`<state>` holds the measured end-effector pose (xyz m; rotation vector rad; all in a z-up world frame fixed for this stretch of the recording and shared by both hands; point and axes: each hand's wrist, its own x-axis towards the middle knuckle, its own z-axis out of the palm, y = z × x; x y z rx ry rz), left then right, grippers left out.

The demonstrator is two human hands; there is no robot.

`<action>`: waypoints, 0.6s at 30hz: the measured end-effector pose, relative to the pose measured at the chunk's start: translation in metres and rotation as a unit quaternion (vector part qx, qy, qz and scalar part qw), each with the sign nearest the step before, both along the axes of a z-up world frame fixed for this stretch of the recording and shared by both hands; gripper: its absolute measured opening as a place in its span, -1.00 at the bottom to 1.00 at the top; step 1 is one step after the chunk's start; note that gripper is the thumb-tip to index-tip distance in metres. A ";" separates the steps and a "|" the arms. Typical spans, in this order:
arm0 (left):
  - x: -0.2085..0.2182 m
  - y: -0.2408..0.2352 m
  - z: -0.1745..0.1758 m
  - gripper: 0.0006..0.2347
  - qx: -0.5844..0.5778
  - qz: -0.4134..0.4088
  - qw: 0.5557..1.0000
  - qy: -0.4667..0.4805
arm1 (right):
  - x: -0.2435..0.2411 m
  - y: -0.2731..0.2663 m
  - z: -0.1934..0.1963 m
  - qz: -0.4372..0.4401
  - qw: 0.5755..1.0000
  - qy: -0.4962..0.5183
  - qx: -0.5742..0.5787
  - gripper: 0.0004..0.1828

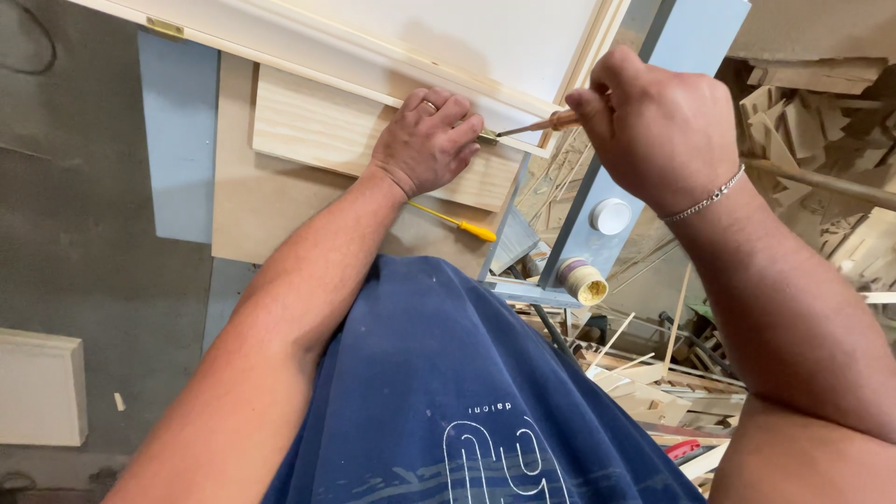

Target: Assembling a wooden frame by attaching hinges and screws using a screwdriver and power drill

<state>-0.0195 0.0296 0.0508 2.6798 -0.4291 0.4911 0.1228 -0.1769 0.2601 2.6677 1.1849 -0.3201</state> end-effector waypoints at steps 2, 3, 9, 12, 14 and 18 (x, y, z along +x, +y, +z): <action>0.000 0.001 -0.002 -0.81 0.004 -0.003 1.000 0.004 | -0.003 0.006 0.010 0.039 0.994 0.058 0.080 -0.76; -0.001 0.000 -0.004 -0.80 0.005 -0.004 1.000 0.009 | -0.005 0.008 0.015 0.081 0.977 0.116 0.157 -0.83; -0.001 -0.001 -0.002 -0.79 0.011 0.000 1.000 0.001 | -0.011 0.000 0.002 -0.008 0.998 0.030 0.046 -0.61; 0.001 0.002 0.005 -0.77 0.015 -0.007 1.000 -0.004 | -0.018 0.011 0.018 0.030 0.982 0.117 0.145 -0.84; 0.001 0.002 0.005 -0.76 0.006 -0.018 1.000 0.005 | -0.024 0.008 0.013 -0.014 0.993 0.071 0.098 -0.69; 0.001 0.004 0.005 -0.75 0.004 -0.024 1.000 0.007 | -0.031 0.001 0.006 -0.056 0.996 0.005 0.062 -0.68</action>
